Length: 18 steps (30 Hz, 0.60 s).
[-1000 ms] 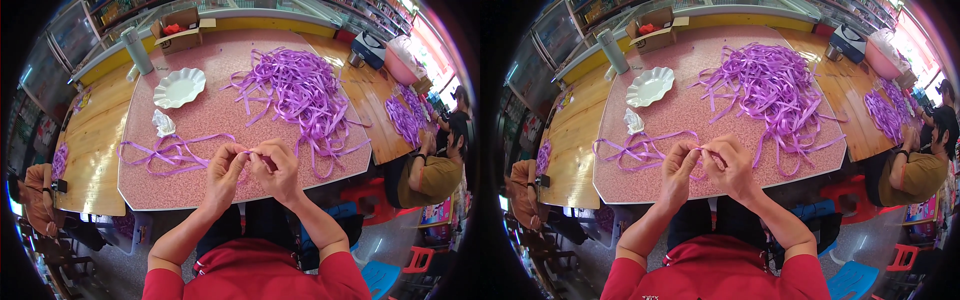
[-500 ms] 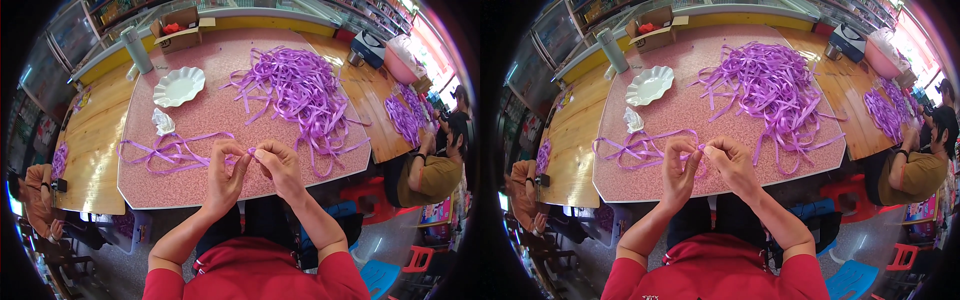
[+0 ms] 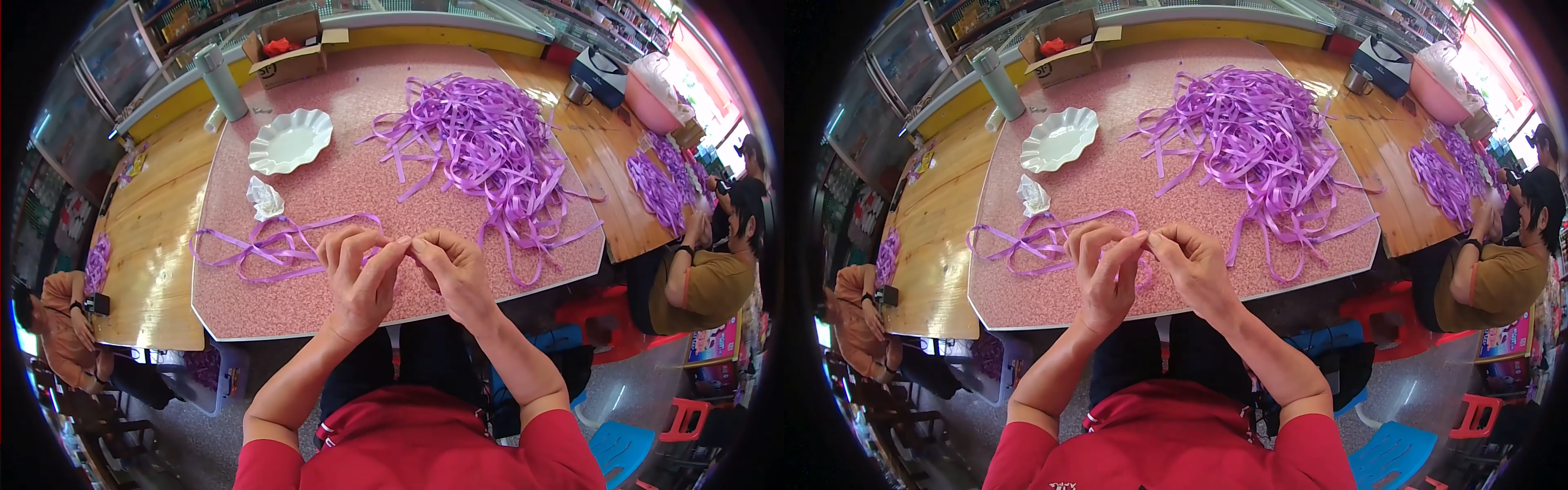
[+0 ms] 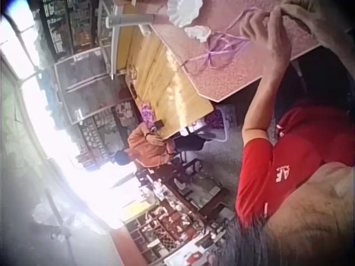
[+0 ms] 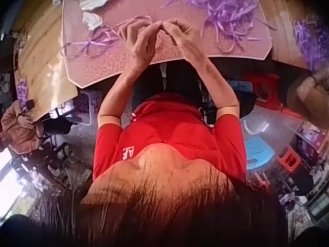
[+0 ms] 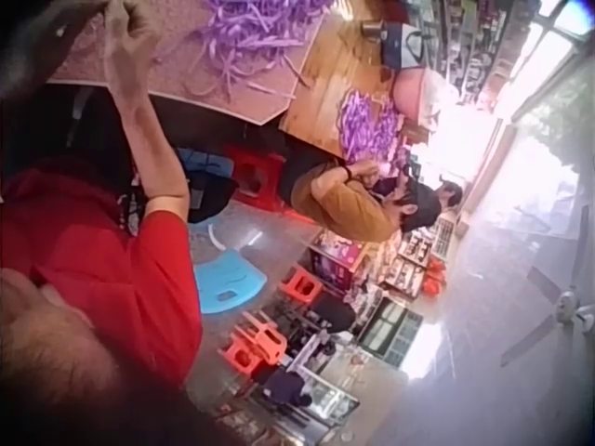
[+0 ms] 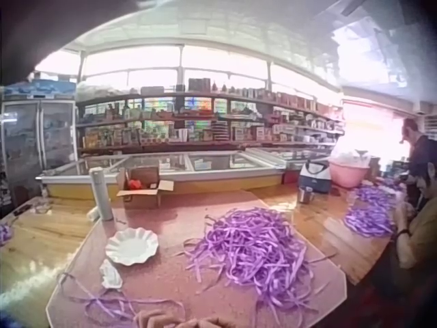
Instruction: Processing and manipulating purple ribbons at a factory workbench.
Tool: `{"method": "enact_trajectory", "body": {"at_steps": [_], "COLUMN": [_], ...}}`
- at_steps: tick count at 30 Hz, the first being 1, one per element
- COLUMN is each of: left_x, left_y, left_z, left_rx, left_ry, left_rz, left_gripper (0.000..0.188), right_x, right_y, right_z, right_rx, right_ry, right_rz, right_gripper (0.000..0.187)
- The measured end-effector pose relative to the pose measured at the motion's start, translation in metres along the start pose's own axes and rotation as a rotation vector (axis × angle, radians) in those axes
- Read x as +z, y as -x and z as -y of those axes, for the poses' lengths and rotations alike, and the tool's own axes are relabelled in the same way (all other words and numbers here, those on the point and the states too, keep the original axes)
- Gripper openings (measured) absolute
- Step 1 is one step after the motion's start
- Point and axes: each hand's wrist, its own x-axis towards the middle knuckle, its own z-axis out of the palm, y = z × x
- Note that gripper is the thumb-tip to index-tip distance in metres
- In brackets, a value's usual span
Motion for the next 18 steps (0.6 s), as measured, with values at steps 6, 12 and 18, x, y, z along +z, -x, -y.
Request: {"method": "enact_trajectory", "body": {"at_steps": [6, 12, 18], "left_x": [0.003, 0.000, -0.004], "left_y": [0.003, 0.003, 0.001], "left_z": [-0.002, -0.003, -0.005], "left_rx": [-0.075, -0.223, -0.307], "left_ry": [0.061, 0.238, 0.351], "left_rz": [-0.034, 0.033, 0.100], "left_gripper": [0.029, 0.028, 0.023], "right_x": [0.000, -0.012, -0.017], "right_y": [0.001, 0.001, 0.002], "right_z": [-0.002, 0.009, 0.024], "right_rx": [-0.006, -0.070, -0.317], "right_ry": [-0.006, 0.170, 0.540], "right_rz": [0.001, 0.083, 0.101], "right_gripper": [0.015, 0.009, 0.013]}}
